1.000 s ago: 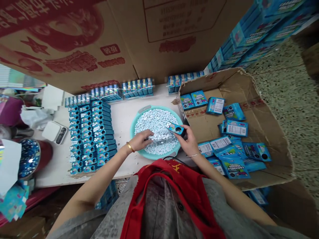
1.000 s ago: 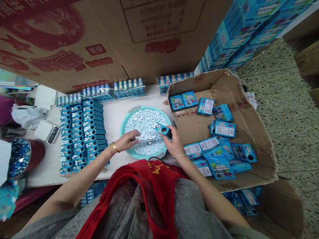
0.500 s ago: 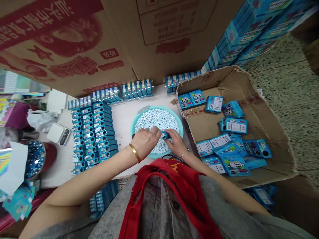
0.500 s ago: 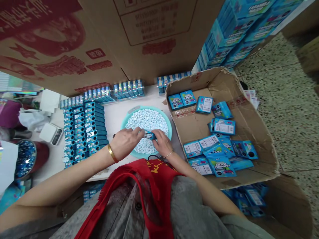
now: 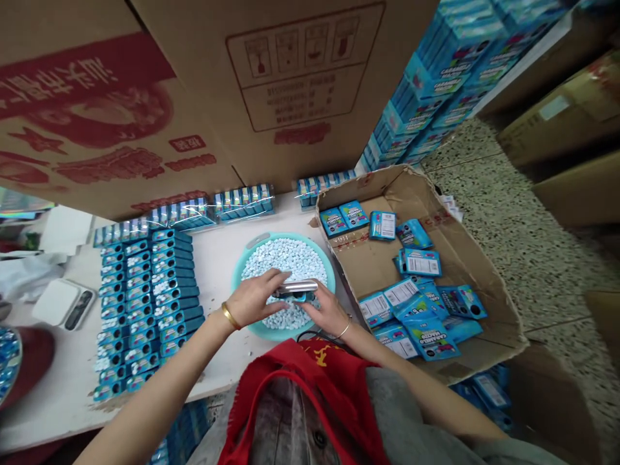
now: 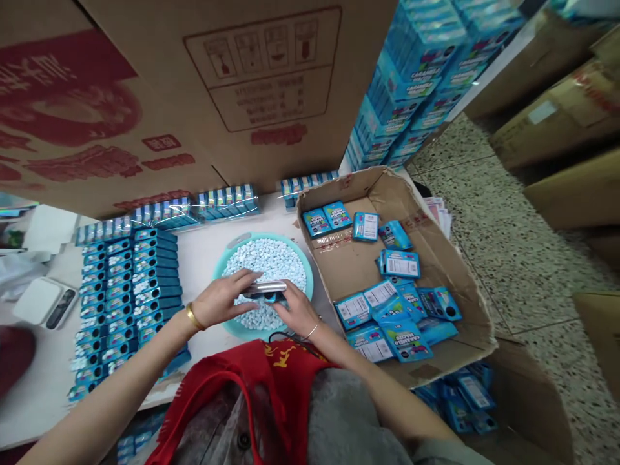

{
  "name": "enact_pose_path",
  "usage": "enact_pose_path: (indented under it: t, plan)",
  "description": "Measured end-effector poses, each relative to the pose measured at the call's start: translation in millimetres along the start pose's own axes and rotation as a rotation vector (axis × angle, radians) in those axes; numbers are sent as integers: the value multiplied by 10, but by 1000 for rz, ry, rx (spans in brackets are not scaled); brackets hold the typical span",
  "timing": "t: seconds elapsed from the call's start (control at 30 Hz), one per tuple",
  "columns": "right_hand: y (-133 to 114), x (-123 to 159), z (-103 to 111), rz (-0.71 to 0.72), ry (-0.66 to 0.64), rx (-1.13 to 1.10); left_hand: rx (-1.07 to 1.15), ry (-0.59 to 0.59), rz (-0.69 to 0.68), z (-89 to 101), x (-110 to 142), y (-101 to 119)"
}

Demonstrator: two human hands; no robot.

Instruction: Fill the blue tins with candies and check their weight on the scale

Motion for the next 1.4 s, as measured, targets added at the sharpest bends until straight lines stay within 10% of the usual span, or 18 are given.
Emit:
enact_pose_path:
  t: [0.17,0.3,0.53,0.77,0.87,1.0,1.2,1.4]
  plan:
    - [23,-406,518,62,99,101,48,99,35,190,22,-213]
    - [765,-890,983,-84,210,501,-38,358,214,622,325,-839]
    - [2036,-1432,591,-32,-386,883,-342,249,691,822,769,-2495]
    - [2149,-1637,392,35,-424,1042,-330,212,784,828,812,-3370]
    - [2055,-1652,419,21,-483,1091,-315,308,800,807,811,-3330]
    - [1944,-1682,458,28,-586,1117,-168,514,605,586,721,-2714]
    - [1911,-1751,461,77,-664,1165,12,153,338,-208,455,-1497]
    - [1848,-1697,549,16,-643,1114,-142,183,466,-717,-78,-1389]
Point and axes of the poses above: each hand's wrist, its own x-axis away from the middle knuckle, its own z-axis out of the back of the hand, y = z × x, the point moved 4 cm from there along -x, towards the middle knuckle, and after that the axes turned 7 degrees about x, right-handed, at the moved point
